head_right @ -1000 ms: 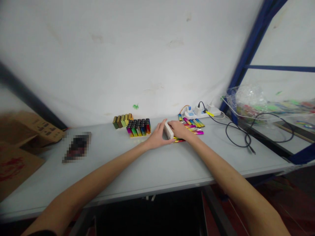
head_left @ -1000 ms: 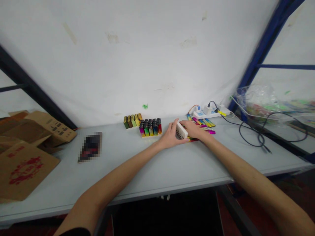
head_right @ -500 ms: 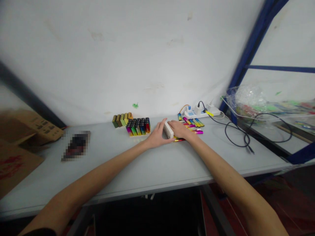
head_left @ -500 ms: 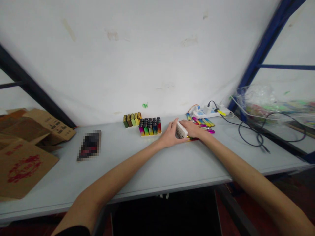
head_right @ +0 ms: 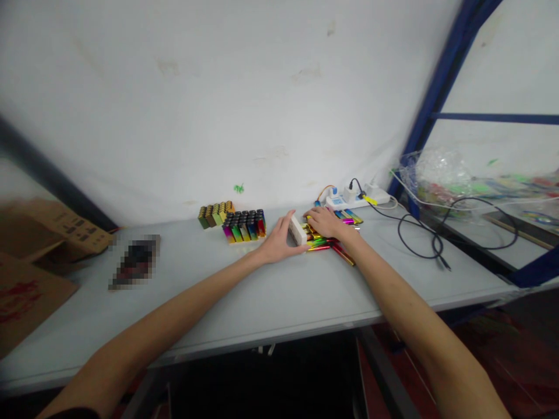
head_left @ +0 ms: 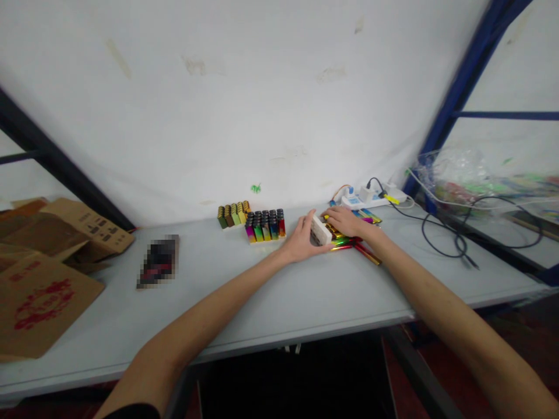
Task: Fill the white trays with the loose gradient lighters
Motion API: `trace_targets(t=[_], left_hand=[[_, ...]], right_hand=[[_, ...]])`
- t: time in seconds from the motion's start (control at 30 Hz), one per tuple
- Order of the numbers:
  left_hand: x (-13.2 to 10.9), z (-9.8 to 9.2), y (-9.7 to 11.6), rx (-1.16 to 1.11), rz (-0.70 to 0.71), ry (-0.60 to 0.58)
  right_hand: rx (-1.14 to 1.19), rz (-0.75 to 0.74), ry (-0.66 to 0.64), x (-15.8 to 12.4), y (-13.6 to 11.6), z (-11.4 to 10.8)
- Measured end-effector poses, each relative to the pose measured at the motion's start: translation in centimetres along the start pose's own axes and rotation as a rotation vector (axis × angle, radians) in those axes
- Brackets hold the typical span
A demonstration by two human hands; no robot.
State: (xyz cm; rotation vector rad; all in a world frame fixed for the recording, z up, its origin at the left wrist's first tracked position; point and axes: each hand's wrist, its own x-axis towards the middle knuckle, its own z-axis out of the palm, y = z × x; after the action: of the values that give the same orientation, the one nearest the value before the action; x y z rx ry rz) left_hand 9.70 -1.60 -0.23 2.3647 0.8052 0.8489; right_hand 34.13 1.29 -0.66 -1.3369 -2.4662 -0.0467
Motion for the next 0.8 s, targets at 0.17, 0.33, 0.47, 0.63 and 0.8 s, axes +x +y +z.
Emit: trace_targets(t=[0.17, 0.33, 0.47, 0.63, 0.8], left_hand=[[0.0, 0.0, -0.1, -0.011, -0.008, -0.004], [-0.1, 0.1, -0.1, -0.015, -0.014, -0.004], [-0.1, 0.2, -0.2, -0.009, -0.006, -0.001], [0.0, 0.3, -0.3, -0.003, 0.012, -0.001], [0.1, 0.4, -0.4, -0.009, 0.032, 0.013]], right_hand=[[0.028, 0.109, 0.029, -0.4, -0.4, -1.5], [0.029, 0.159, 0.113, -0.5, -1.3, -3.0], [0.036, 0.185, 0.155, -0.1, -3.3, -3.1], [-0.075, 0.167, -0.014, 0.5, -5.8, -1.1], [-0.193, 0.182, -0.109, 0.2, -6.2, -0.3]])
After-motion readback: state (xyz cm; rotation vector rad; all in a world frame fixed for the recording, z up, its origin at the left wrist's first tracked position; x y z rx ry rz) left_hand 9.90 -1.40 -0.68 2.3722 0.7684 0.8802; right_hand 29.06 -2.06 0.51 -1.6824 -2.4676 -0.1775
